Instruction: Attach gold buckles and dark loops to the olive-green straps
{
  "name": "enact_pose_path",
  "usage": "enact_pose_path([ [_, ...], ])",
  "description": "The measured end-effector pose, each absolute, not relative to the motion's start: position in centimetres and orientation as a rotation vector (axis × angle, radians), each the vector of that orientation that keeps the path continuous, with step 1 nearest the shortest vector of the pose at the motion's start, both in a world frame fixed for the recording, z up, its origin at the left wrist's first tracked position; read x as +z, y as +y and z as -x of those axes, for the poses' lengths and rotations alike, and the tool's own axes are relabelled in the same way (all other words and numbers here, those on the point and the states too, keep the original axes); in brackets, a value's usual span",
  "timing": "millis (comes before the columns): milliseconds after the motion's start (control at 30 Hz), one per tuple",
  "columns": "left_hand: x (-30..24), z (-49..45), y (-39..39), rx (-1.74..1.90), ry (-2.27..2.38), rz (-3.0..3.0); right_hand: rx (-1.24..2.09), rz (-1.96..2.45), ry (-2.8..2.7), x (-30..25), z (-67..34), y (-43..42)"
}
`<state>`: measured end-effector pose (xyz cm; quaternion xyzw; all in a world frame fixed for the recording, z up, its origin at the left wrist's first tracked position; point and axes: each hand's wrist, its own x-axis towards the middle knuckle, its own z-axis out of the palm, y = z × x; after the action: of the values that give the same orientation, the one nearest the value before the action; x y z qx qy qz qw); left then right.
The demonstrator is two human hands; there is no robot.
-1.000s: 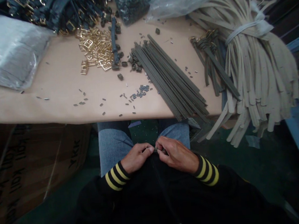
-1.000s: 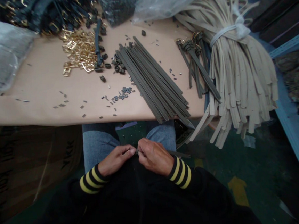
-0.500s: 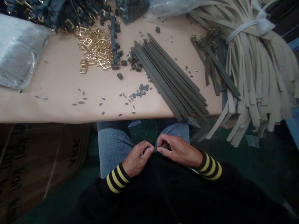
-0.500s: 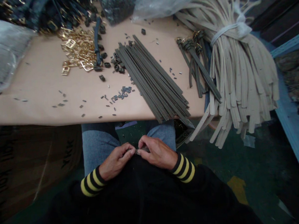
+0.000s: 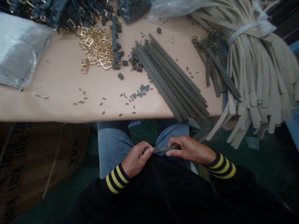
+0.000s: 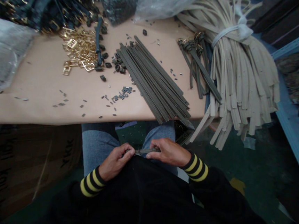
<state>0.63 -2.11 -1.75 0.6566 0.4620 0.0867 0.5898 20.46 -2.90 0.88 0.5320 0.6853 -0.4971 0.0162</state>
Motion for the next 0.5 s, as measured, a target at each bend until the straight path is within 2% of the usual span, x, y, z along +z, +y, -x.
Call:
enact_pose_path([
  [200, -1.7, -0.6, -2.0, 0.187, 1.105, -1.597, -1.394, -1.663, 2.226, 1.2, -17.8, -3.1],
  [367, -1.8, -0.4, -2.1, 0.203, 1.082, -1.605, -1.483, -1.549, 2.218, 1.7, -19.0, -2.9],
  [500, -1.8, -0.5, -2.2, 0.202, 1.062, -1.616, -1.749, -1.453, 2.037, 2.0, -20.0, -2.6],
])
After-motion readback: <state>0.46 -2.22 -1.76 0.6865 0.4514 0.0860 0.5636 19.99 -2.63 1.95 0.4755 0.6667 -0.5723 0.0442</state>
